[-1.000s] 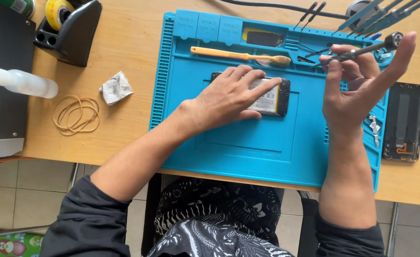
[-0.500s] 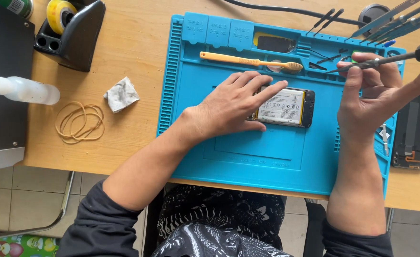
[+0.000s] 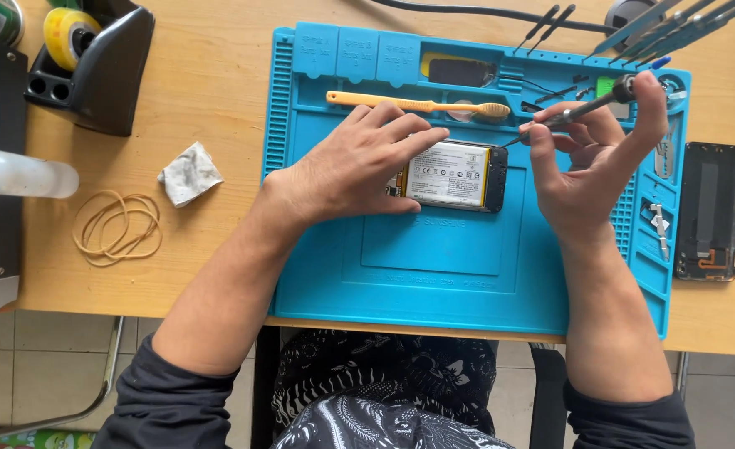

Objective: Removing screws from the internal body of a smartphone using a precision screwdriver on a repair mat.

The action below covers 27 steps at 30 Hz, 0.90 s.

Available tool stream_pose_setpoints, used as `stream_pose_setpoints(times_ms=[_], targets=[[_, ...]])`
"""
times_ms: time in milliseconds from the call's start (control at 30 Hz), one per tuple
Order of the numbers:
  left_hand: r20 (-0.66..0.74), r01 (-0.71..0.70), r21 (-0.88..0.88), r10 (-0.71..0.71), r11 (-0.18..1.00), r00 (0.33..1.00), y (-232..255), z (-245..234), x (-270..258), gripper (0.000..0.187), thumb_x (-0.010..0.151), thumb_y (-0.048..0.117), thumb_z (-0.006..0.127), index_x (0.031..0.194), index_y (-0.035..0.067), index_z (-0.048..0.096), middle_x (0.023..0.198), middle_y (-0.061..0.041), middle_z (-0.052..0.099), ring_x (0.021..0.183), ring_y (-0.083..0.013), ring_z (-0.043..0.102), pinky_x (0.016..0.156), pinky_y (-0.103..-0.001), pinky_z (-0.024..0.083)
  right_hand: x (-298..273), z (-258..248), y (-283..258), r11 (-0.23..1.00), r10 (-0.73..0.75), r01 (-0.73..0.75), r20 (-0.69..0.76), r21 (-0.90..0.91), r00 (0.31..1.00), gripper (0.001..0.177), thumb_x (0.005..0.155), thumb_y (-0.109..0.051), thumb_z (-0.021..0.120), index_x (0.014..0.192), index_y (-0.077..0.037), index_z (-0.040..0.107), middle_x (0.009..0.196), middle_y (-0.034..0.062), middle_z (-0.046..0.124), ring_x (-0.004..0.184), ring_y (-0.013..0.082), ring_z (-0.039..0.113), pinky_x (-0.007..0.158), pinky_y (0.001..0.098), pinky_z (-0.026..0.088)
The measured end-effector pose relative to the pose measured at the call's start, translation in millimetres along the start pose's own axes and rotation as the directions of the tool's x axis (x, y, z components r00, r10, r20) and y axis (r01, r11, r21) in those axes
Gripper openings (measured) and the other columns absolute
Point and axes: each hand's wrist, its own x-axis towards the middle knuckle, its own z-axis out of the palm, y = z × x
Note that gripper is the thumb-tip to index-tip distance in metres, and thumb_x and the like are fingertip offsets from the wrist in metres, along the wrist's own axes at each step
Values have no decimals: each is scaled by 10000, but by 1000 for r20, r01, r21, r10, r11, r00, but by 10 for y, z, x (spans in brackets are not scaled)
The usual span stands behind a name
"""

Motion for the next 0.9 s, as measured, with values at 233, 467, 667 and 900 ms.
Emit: stream_pose_setpoints(times_ms=[233, 467, 667, 900], targets=[[2, 34, 26, -34, 999, 999, 39, 12, 30, 847, 766, 598, 890, 1361, 111, 535, 1300, -119, 552, 1177, -332, 507, 931, -476, 463, -15, -42, 1, 997, 50, -50, -6, -50, 999, 791, 1141, 221, 616, 1597, -255, 180, 1136, 330, 599, 989, 413, 715, 857, 440, 651], [-22, 45, 12, -44, 999, 999, 39, 27, 33, 815, 755, 583, 903, 1327, 120, 553, 1272, -120, 552, 1157, -337, 510, 915, -480, 468, -35, -47, 34, 995, 79, -79, -4, -62, 997, 790, 1147, 187, 664, 1599, -258, 193, 1143, 299, 613, 1038, 387, 715, 837, 402, 630], [-16, 51, 11, -51, 999, 999, 42, 28, 34, 822, 766, 591, 895, 1347, 122, 553, 1278, -124, 558, 1170, -337, 512, 922, -477, 470, 1, -43, -5, 994, 78, -78, 7, -72, 997, 736, 1139, 149, 672, 1558, -237, 207, 1165, 294, 592, 1051, 381, 704, 786, 382, 626], [-23, 52, 30, -51, 998, 998, 51, 20, 29, 827, 756, 606, 894, 1331, 117, 557, 1267, -121, 560, 1150, -334, 519, 911, -473, 467, 65, -35, -101, 996, 75, -72, 51, -62, 996, 710, 1051, 196, 567, 1484, -237, 208, 1073, 281, 594, 960, 375, 705, 733, 370, 605]])
